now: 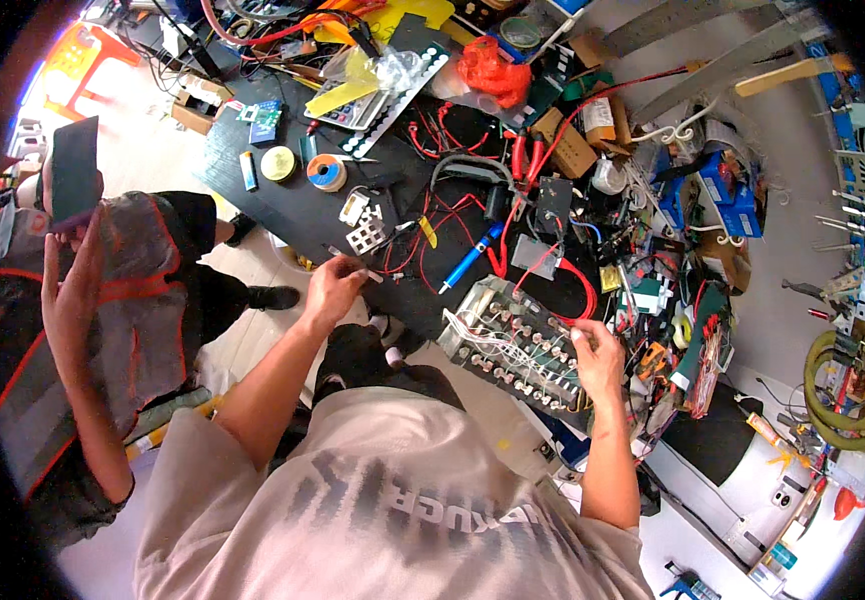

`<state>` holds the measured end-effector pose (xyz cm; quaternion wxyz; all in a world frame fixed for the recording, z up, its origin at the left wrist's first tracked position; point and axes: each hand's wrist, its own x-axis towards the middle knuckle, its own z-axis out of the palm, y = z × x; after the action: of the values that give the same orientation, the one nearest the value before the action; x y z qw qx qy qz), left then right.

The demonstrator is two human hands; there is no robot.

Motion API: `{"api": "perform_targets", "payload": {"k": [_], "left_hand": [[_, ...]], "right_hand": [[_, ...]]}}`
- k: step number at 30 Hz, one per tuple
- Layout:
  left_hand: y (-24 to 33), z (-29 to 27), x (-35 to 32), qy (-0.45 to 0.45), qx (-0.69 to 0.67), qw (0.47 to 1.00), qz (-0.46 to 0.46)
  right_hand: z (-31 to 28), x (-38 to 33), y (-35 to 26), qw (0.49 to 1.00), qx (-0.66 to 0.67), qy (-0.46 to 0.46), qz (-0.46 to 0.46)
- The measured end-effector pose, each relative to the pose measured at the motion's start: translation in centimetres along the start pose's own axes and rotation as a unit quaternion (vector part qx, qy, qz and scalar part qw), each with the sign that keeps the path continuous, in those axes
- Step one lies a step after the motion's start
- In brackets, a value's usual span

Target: The person assembles a battery module by connecting wires and components to a circuit board and housing.

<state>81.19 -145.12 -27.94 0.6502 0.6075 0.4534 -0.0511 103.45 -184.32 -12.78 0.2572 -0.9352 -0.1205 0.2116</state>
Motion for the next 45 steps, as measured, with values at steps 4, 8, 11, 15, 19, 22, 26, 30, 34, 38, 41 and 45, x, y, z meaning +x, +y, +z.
{"api": "perform_targets", "payload": {"k": [4,8,11,15,19,22,26,30,34,38,41,45], "left_hand": [[1.4,1.7,1.3,0.079,0.212,0.968,0.105],[5.1,2.7,0.9,0.103,0.315,0.94,0.079],[4.8,2.4,2.0,0.079,0.31,0.945,0.069],[2.8,2.1,3.4,0.071,0.209,0.973,0.073],[2.9,1.7,3.3,0.052,0.053,0.996,0.039],[2.9,1.2,3.5,0.024,-0.092,0.995,0.014],[3.5,0.3,3.8,0.016,-0.192,0.981,-0.034],[3.6,-0.8,4.3,0.024,-0.212,0.976,-0.036],[4.1,-1.2,4.3,0.018,-0.205,0.978,-0.036],[3.9,-1.3,4.5,0.022,-0.21,0.977,-0.04],[3.6,-1.2,4.7,0.026,-0.205,0.977,-0.043],[3.4,-0.8,4.4,0.024,-0.205,0.977,-0.044]], "right_hand": [[-0.1,-2.4,-0.6,1.0,-0.001,0.005,0.011],[0.3,-4.0,0.2,1.0,-0.011,0.015,-0.003],[0.3,-5.0,-0.4,1.0,0.002,0.013,0.003],[0.7,-5.9,-0.6,1.0,0.007,0.018,0.011],[0.8,-6.5,-0.3,1.0,0.009,0.018,-0.002],[1.1,-7.0,-0.3,1.0,0.014,0.027,-0.008],[1.7,-7.5,-0.5,0.999,0.028,0.026,0.006],[2.4,-7.9,0.2,0.999,0.017,0.031,-0.009],[2.8,-8.6,-0.1,0.999,0.026,0.036,-0.002],[3.3,-9.0,0.4,0.999,0.036,0.034,0.002],[3.4,-9.1,0.3,0.999,0.03,0.025,-0.002],[3.7,-8.9,0.4,1.0,-0.001,0.01,0.006]]}}
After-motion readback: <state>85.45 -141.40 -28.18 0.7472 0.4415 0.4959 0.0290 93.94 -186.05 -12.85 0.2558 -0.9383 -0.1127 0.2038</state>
